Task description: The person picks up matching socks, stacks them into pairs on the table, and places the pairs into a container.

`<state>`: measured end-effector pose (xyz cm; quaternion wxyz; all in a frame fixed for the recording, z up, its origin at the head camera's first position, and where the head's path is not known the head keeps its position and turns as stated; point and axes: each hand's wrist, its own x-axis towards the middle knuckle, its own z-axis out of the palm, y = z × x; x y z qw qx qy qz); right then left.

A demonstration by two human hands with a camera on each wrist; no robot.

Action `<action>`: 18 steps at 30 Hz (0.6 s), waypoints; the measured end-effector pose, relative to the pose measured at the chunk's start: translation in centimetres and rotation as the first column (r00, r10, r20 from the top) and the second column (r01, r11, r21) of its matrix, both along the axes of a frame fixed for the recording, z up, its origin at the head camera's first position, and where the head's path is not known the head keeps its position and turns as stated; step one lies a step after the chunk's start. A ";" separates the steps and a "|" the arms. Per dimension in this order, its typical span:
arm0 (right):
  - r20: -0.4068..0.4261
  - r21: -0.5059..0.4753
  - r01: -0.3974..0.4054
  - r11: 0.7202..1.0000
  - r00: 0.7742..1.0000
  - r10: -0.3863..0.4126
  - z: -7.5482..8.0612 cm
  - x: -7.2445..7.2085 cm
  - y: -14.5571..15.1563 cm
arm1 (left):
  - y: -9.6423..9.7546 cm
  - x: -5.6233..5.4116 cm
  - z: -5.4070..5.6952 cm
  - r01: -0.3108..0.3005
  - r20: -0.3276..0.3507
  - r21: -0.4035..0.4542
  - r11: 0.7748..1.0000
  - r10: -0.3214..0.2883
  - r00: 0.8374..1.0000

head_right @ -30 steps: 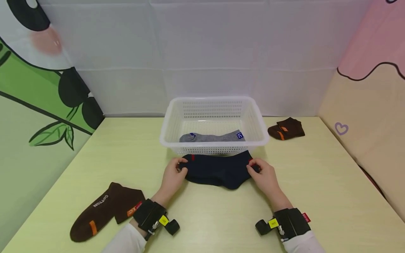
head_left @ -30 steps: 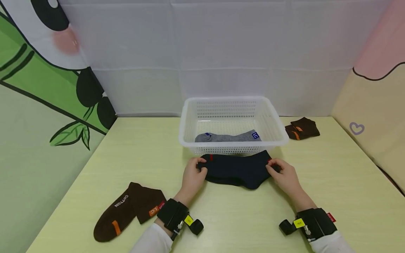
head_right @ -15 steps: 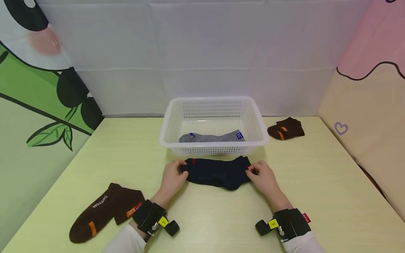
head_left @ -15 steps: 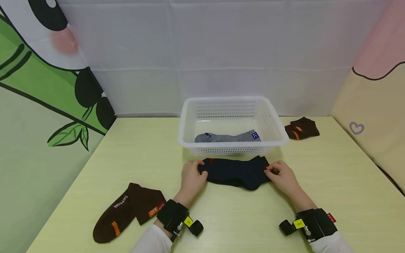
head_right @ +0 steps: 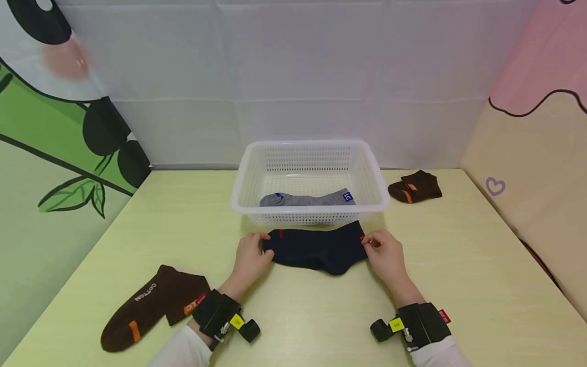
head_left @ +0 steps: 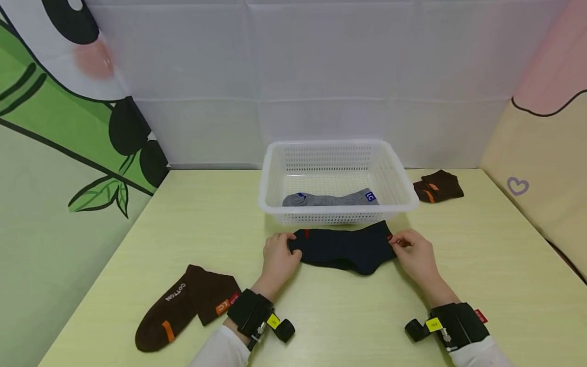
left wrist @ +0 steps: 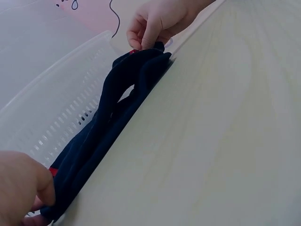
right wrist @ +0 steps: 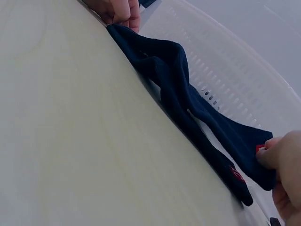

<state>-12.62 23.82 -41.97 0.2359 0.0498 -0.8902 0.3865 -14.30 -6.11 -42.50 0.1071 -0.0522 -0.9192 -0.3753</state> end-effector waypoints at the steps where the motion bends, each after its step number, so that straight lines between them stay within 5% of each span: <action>1: -0.007 -0.003 0.005 1.000 1.000 -0.005 0.0 0.0 0.0 | 0.0 0.0 0.0 0.000 0.000 -0.006 1.000 0.000 1.000; 9: 0.200 0.060 0.020 0.998 0.979 -0.032 0.0 -0.2 0.3 | 0.1 0.2 0.1 -0.003 0.013 -0.026 1.000 0.003 1.000; 18: 0.302 0.018 0.017 1.000 0.953 -0.022 0.4 -0.2 0.4 | 0.0 0.0 0.0 -0.015 -0.020 0.002 1.000 0.015 1.000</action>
